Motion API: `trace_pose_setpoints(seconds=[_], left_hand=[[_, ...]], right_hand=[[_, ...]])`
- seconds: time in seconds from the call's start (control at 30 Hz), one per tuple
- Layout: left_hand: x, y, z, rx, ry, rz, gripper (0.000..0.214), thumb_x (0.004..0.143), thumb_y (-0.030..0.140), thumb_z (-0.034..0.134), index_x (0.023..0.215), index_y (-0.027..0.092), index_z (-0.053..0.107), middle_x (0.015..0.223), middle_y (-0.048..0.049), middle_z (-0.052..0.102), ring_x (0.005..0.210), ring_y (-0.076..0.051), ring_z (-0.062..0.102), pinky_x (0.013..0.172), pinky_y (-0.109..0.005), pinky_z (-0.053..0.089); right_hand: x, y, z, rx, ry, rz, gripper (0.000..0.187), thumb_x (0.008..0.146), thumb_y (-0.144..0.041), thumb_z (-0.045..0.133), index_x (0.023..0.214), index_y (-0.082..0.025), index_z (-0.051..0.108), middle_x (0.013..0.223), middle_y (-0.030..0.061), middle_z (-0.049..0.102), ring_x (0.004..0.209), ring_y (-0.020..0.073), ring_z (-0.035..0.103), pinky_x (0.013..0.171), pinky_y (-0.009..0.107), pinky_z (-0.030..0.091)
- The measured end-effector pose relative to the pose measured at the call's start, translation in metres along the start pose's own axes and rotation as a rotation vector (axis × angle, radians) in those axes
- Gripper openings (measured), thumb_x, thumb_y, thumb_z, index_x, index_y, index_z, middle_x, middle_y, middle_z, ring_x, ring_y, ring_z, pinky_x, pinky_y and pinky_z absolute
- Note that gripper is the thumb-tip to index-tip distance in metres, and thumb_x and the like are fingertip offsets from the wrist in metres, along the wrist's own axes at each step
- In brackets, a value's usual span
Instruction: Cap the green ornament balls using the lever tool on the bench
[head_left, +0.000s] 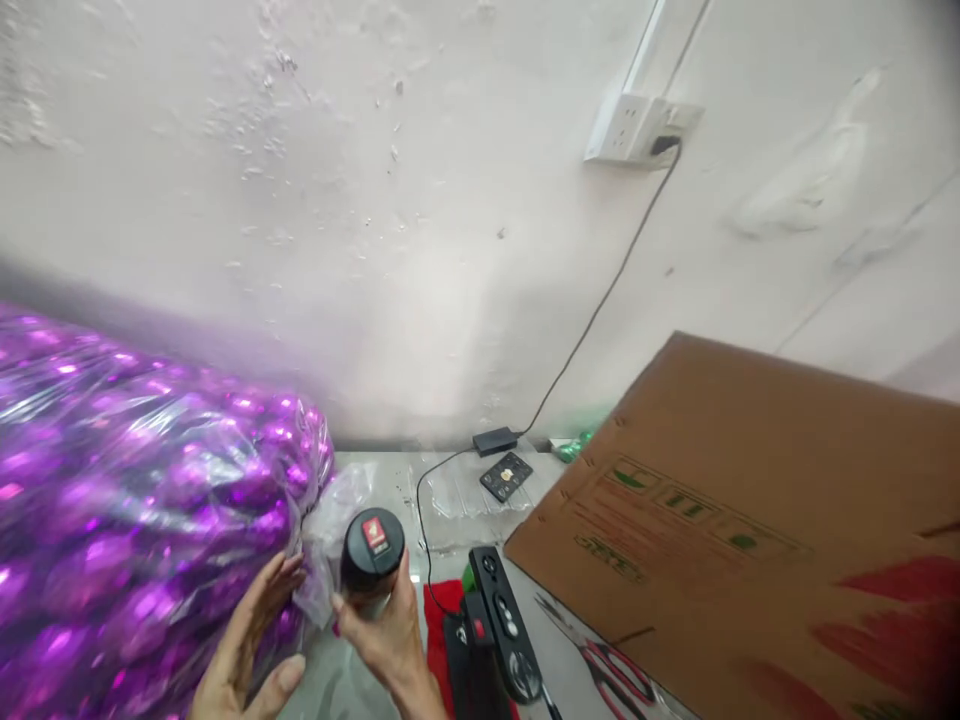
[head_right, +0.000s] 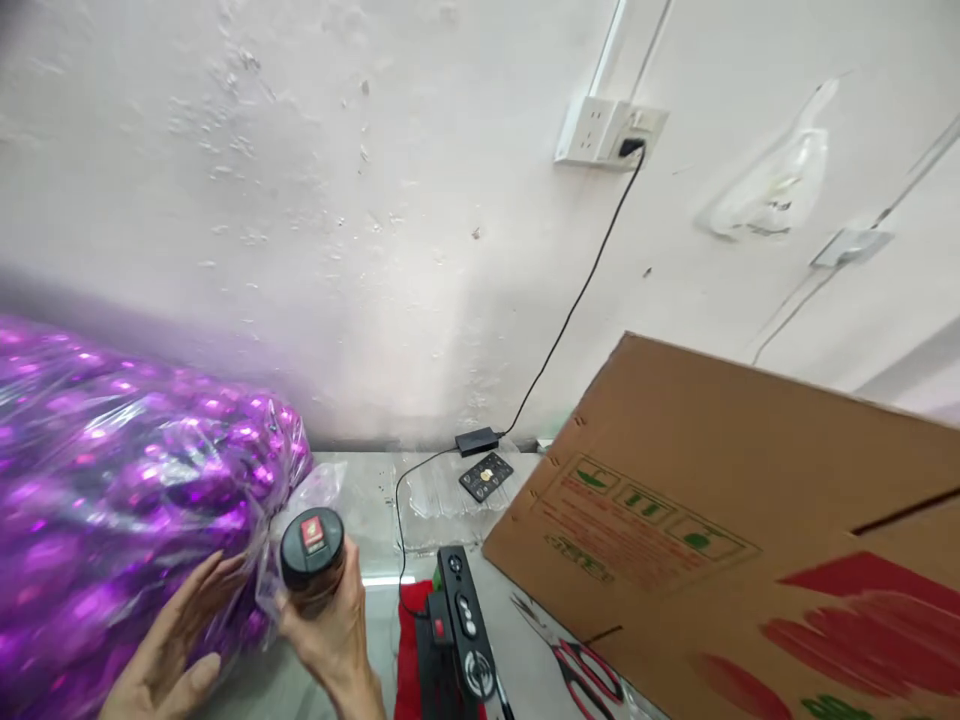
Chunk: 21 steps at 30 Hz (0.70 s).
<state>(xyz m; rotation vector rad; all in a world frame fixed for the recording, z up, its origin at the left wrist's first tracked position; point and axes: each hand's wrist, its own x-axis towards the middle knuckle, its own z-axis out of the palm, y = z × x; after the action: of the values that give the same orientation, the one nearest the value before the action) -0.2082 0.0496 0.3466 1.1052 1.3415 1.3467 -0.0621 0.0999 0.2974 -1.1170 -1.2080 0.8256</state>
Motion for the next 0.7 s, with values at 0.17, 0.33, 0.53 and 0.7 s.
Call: trace_pose_setpoints(seconds=[0.17,0.33,0.53,0.7], left_hand=[[-0.087,0.013,-0.027,0.056,-0.142,0.058,0.095,0.069,0.058,0.074,0.149,0.035,0.028,0.155,-0.0074,0.04,0.142,-0.032,0.037,0.118,-0.05,0.029],[-0.143,0.046,-0.046,0.198,-0.578,-0.06,0.097,0.063,0.071,0.071,0.146,0.029,0.04,0.146,-0.0125,0.05,0.134,-0.034,0.047,0.114,-0.047,0.036],[-0.178,0.063,-0.07,0.24,-0.809,-0.064,0.104,0.054,0.056,0.084,0.144,0.028,0.041,0.127,-0.0084,0.061,0.115,-0.028,0.061,0.108,-0.042,0.043],[-0.199,0.066,-0.104,0.282,-0.682,-0.031,0.085,0.059,0.039,0.078,0.136,0.022,0.046,0.119,-0.0079,0.063,0.104,-0.024,0.064,0.1,-0.036,0.048]], right_hand=[[-0.134,-0.023,-0.021,0.15,-0.357,0.146,0.084,0.056,-0.023,0.08,0.133,-0.019,0.047,0.113,0.0092,0.069,0.104,0.0279,0.067,0.091,0.037,0.055],[-0.209,-0.04,-0.04,0.144,-0.463,0.179,0.086,0.056,-0.041,0.088,0.133,-0.024,0.053,0.116,0.0096,0.07,0.108,0.0324,0.066,0.091,0.042,0.056],[-0.25,-0.043,-0.04,0.092,-0.587,0.114,0.05,0.086,-0.039,0.064,0.134,-0.03,0.056,0.114,0.0086,0.073,0.101,0.0294,0.071,0.087,0.043,0.058],[-0.284,-0.07,0.001,0.125,-0.394,-0.016,0.094,0.056,-0.025,0.085,0.142,-0.025,0.046,0.132,0.0118,0.062,0.119,0.0333,0.062,0.096,0.047,0.054]])
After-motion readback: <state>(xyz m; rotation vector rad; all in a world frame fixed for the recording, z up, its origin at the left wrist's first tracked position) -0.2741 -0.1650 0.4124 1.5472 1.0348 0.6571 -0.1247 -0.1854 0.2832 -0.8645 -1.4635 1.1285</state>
